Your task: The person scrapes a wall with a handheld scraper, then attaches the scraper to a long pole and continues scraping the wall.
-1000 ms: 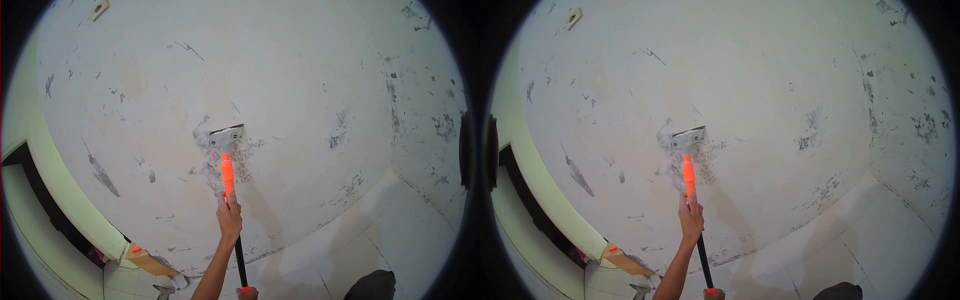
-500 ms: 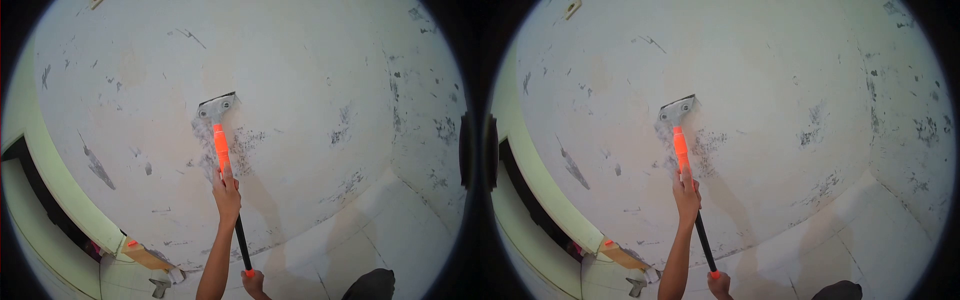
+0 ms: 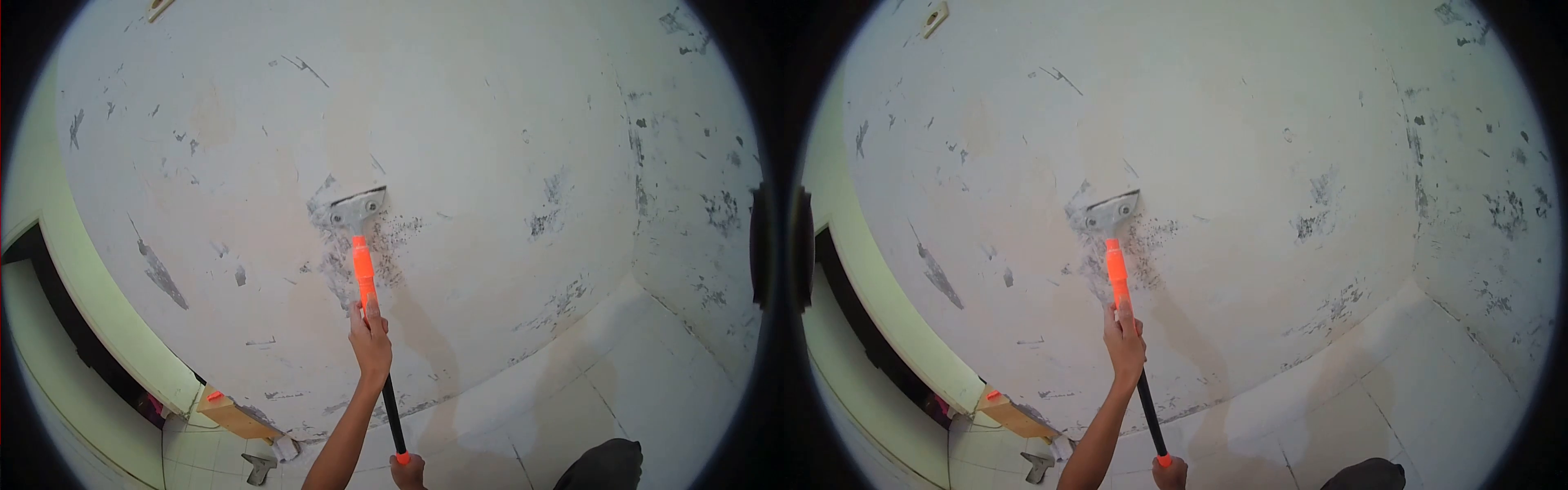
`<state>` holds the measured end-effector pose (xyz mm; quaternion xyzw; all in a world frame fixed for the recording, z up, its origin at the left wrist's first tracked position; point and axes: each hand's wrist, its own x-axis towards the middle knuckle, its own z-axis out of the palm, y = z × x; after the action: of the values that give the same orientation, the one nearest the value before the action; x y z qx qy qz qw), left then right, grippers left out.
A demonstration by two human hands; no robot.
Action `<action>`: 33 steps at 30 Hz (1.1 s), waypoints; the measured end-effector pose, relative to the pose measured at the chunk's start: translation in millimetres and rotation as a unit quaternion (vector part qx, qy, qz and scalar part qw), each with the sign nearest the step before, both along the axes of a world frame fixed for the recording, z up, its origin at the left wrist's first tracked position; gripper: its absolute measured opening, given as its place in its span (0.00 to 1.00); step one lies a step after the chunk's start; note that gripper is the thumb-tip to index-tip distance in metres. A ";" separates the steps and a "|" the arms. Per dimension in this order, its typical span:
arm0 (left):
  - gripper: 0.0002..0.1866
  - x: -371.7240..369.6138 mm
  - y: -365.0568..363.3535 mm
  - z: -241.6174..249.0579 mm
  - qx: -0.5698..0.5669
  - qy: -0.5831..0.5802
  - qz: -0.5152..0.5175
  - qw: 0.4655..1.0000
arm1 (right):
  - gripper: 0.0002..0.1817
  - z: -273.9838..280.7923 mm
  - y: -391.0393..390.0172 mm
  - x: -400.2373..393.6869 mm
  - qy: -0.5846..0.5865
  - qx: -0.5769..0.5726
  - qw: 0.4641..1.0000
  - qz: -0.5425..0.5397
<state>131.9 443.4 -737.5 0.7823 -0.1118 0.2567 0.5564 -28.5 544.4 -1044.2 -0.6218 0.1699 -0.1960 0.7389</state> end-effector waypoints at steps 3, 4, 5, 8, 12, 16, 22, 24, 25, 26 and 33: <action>0.21 -0.1 2.1 -3.6 -0.004 -0.013 0.003 1.000 | 0.24 -9.6 2.2 -0.6 -0.044 -0.016 0.998 -0.033; 0.21 3.4 1.7 -1.6 0.000 -0.014 0.001 1.000 | 0.24 -12.0 3.7 4.4 -0.044 -0.012 0.998 -0.035; 0.21 3.3 -0.4 5.1 0.004 -0.018 -0.001 1.000 | 0.24 -6.0 0.6 6.6 -0.038 0.048 0.998 -0.002; 0.20 -2.6 -1.5 8.5 0.005 -0.017 0.009 1.000 | 0.23 10.7 -6.9 0.5 -0.015 0.072 0.997 0.023; 0.20 -0.9 -1.0 -1.7 0.005 -0.040 0.029 0.999 | 0.21 -4.9 -10.1 1.0 -0.026 0.044 0.999 0.019; 0.20 1.4 -0.3 7.3 0.013 -0.031 0.021 0.999 | 0.19 1.6 -8.5 3.5 -0.005 0.035 0.999 0.020; 0.21 3.2 5.1 5.9 0.030 -0.074 0.012 0.997 | 0.19 4.4 -7.9 -1.4 -0.059 -0.045 0.997 -0.013; 0.19 -6.5 -1.4 22.2 0.020 -0.044 0.030 0.998 | 0.18 11.7 -11.4 5.3 -0.015 -0.025 0.999 0.015; 0.19 -4.9 -2.7 24.5 0.024 -0.040 0.030 0.998 | 0.18 20.3 -15.3 8.0 -0.024 0.008 1.000 0.016; 0.19 -4.4 -4.1 26.0 0.015 -0.048 0.028 0.998 | 0.19 23.5 -17.3 5.5 -0.033 0.039 0.999 0.019; 0.20 2.7 2.2 2.5 0.024 -0.067 0.014 0.997 | 0.19 5.4 -9.8 0.7 -0.025 0.060 0.998 0.015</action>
<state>134.6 445.6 -735.0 0.7782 -0.1435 0.3135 0.5250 -27.8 534.6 -1038.9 -0.5736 0.1540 -0.1897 0.7819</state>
